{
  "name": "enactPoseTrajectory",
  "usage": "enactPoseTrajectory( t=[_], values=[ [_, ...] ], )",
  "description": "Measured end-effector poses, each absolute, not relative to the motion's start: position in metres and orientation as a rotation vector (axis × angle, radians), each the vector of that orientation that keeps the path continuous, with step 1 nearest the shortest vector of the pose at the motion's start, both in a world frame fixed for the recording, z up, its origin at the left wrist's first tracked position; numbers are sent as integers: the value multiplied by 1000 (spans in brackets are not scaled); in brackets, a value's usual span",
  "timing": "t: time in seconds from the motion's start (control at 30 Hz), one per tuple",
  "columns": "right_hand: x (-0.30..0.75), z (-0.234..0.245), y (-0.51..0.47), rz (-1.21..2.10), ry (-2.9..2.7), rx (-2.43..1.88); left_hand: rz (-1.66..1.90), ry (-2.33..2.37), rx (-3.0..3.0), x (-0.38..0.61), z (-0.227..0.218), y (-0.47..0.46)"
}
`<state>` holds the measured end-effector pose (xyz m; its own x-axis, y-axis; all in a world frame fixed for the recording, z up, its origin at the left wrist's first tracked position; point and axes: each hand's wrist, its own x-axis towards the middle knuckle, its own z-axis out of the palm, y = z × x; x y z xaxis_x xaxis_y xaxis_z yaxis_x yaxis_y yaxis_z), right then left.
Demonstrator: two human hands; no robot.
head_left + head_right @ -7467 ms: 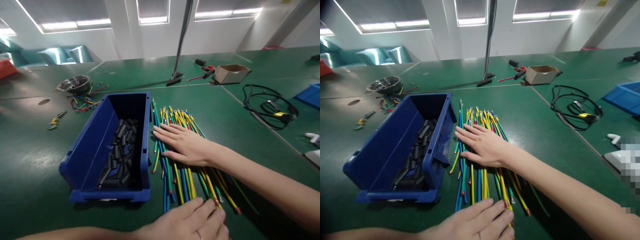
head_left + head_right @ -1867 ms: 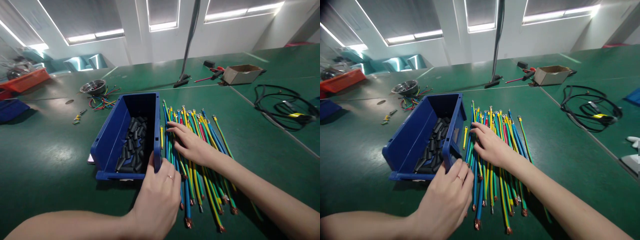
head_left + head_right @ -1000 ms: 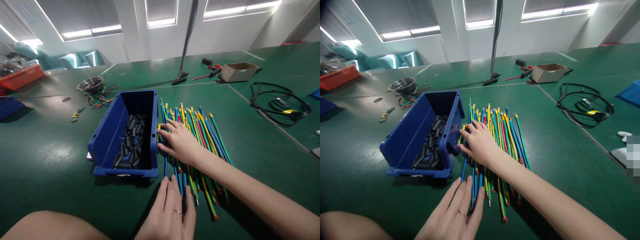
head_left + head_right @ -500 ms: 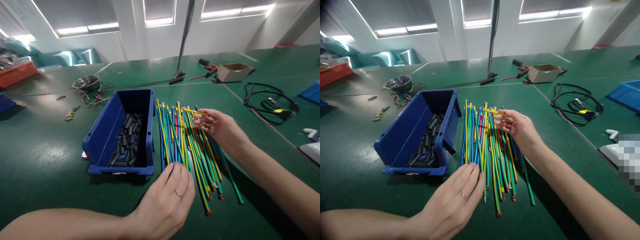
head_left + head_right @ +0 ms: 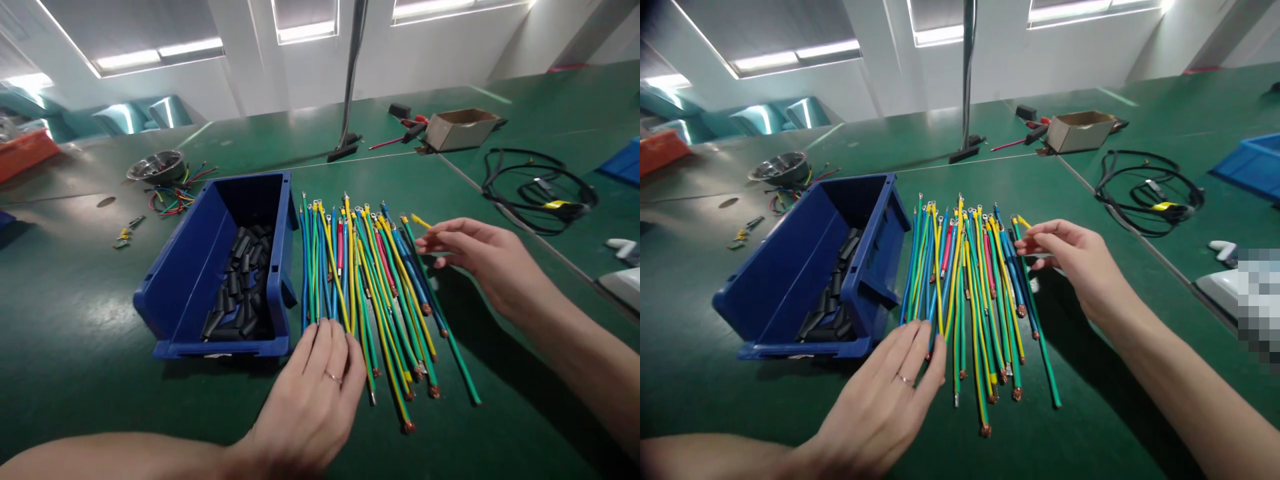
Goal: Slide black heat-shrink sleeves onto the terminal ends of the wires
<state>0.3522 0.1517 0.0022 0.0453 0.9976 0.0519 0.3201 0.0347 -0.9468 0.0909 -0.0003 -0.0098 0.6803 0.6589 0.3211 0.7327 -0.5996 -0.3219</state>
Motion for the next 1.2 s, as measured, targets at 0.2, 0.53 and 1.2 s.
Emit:
enactPoseTrajectory(
  t=[0.2, 0.53, 1.2],
  values=[
    [359, -11, 149, 611, -1741, -1615, -592, -832, -2550, 79, 20, 10],
    [322, -16, 147, 342, -1953, -1547, -538, -1568, -2367, 32, 28, 38],
    [196, -25, 145, 886, -1657, -1317, -748, -1809, -2526, 42, 27, 35]
  ],
)
